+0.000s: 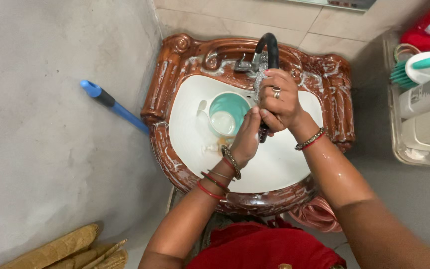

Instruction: The person cleans a sink basin and its faucet, applying liquid soap from a bottle, scrubbing the surfaces with a scouring pad, rinsing the soap off using water from a plastic mug, and wiping the faucet down by hand.

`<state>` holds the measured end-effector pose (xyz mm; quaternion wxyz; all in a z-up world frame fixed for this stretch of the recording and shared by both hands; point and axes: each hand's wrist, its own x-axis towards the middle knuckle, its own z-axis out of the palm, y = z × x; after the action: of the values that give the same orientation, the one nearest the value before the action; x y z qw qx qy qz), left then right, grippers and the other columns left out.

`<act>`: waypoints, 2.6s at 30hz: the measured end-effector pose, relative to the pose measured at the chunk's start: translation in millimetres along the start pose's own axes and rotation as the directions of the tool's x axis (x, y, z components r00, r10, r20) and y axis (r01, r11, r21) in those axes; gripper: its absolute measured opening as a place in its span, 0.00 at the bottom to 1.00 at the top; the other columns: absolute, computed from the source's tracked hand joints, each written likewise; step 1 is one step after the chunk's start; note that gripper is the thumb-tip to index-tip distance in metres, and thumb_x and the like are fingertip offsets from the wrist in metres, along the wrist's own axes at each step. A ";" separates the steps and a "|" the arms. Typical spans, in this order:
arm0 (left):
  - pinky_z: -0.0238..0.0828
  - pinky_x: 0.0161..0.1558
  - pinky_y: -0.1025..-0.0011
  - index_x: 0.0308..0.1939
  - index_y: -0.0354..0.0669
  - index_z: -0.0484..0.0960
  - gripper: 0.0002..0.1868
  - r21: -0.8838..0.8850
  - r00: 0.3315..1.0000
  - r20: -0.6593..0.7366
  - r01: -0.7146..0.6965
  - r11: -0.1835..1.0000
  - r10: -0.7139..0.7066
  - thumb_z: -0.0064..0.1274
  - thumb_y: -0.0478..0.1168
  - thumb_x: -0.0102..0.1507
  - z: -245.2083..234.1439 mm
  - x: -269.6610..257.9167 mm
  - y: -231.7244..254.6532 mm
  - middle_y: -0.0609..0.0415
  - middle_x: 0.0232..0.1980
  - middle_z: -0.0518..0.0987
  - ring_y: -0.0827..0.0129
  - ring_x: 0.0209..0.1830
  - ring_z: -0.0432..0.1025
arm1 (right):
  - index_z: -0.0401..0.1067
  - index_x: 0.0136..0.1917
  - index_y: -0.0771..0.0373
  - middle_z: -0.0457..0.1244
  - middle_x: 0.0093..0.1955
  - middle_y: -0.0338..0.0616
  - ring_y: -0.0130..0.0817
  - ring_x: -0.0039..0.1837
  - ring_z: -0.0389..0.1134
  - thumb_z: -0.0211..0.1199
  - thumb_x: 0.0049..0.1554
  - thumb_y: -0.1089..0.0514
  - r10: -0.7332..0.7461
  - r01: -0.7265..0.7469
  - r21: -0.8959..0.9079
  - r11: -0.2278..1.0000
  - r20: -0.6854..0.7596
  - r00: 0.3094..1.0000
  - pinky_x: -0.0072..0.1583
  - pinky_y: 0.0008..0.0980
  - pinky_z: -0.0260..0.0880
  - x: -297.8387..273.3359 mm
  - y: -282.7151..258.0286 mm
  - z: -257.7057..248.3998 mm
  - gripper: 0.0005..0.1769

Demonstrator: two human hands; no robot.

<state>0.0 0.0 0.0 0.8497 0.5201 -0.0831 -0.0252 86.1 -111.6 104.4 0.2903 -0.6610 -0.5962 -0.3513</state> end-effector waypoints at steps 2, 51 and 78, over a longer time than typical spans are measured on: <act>0.67 0.37 0.75 0.51 0.41 0.68 0.24 0.058 0.988 -0.121 -0.093 0.994 0.099 0.28 0.58 0.80 4.7 -2.1 1.0 0.56 0.36 0.72 0.76 0.32 0.66 | 0.69 0.30 0.62 0.63 0.34 0.47 0.48 0.46 0.67 0.49 0.58 0.50 -0.139 0.139 -0.007 0.990 -0.003 0.990 0.58 0.53 0.69 -7.8 29.6 11.8 0.21; 0.69 0.32 0.57 0.52 0.34 0.74 0.29 0.663 0.584 0.095 -0.641 0.386 0.806 0.32 0.58 0.76 -70.4 266.9 -41.1 0.47 0.25 0.73 0.52 0.26 0.75 | 0.62 0.63 0.65 0.59 0.44 0.40 0.27 0.46 0.61 0.51 0.68 0.48 0.784 -0.586 0.533 0.611 -0.306 0.540 0.47 0.29 0.64 -110.3 254.8 152.8 0.20; 0.69 0.26 0.72 0.66 0.48 0.73 0.31 0.643 0.938 0.062 -0.299 0.705 0.341 0.26 0.63 0.75 -90.2 208.5 61.0 0.59 0.24 0.71 0.74 0.20 0.70 | 0.65 0.73 0.66 0.64 0.70 0.53 0.43 0.70 0.66 0.58 0.69 0.58 0.870 -0.861 0.342 0.376 -0.450 0.202 0.73 0.44 0.65 -173.5 162.2 138.7 0.21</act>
<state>217.8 80.4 38.0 0.6130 0.7573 -0.1493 0.1684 256.1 -121.2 -111.7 0.6023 -0.7393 -0.0097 -0.3009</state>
